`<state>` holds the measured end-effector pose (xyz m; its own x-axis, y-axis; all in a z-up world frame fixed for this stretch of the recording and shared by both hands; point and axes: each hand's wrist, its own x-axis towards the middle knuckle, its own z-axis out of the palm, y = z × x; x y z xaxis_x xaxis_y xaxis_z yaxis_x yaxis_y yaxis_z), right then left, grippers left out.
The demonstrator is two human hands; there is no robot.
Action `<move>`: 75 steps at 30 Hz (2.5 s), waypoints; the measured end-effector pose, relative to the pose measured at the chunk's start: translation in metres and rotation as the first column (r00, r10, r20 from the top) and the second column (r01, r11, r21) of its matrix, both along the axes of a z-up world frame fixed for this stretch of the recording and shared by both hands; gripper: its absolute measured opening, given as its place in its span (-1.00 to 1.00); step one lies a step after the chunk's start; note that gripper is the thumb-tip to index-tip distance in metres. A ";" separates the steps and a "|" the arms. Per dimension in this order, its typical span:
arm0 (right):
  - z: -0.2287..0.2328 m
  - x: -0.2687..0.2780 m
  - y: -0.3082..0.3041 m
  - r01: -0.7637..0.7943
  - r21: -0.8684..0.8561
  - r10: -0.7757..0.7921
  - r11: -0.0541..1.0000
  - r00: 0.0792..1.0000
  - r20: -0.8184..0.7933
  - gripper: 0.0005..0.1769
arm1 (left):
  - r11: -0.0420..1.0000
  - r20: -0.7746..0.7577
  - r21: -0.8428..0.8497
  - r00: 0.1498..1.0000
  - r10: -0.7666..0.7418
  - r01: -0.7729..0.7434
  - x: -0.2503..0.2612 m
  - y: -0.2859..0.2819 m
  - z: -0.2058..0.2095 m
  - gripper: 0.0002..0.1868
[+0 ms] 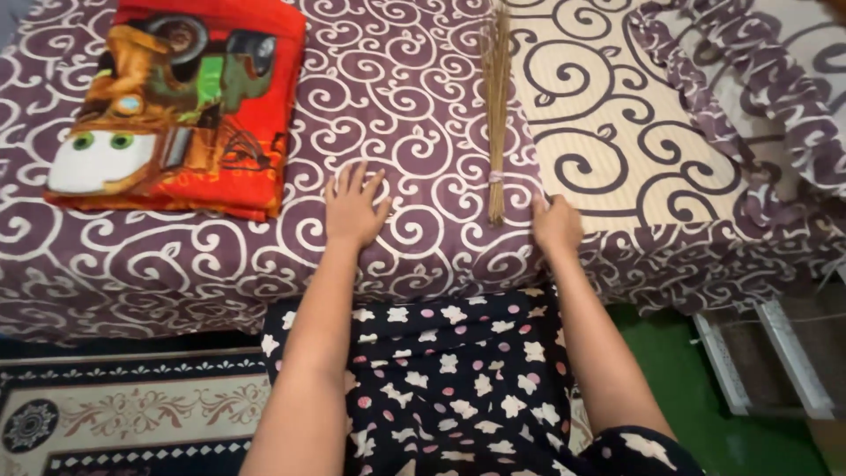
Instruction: Dusting a bed and a folded blanket using a small whisk broom.
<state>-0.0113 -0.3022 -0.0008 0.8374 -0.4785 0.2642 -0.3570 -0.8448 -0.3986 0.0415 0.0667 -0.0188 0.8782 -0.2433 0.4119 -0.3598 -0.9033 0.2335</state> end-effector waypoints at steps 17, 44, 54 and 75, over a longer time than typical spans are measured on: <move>-0.032 -0.011 -0.007 -0.146 -0.159 0.189 0.976 0.933 0.305 -0.77 | 1.000 0.024 0.001 1.000 0.006 -0.007 -0.024 0.006 -0.006 -0.31; 0.002 0.051 0.056 -0.344 0.124 0.317 0.931 0.928 0.196 -0.33 | 0.999 0.007 0.027 1.000 0.021 -0.021 -0.027 0.005 0.005 -0.36; -0.006 0.067 0.063 -0.317 0.529 0.346 0.787 0.937 0.045 -0.48 | 0.998 0.016 -0.065 1.000 -0.003 0.004 -0.028 0.004 0.010 -0.38; -0.011 0.064 0.035 -0.135 0.972 0.206 0.193 0.974 0.094 -0.75 | 0.997 0.021 -0.072 1.000 -0.005 0.006 -0.033 0.005 0.011 -0.39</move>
<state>0.0528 -0.2673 -0.0114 0.9283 -0.1729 -0.3293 -0.3066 0.1458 -0.9406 0.0081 0.0715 -0.0078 0.8681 -0.2174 0.4463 -0.3702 -0.8825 0.2901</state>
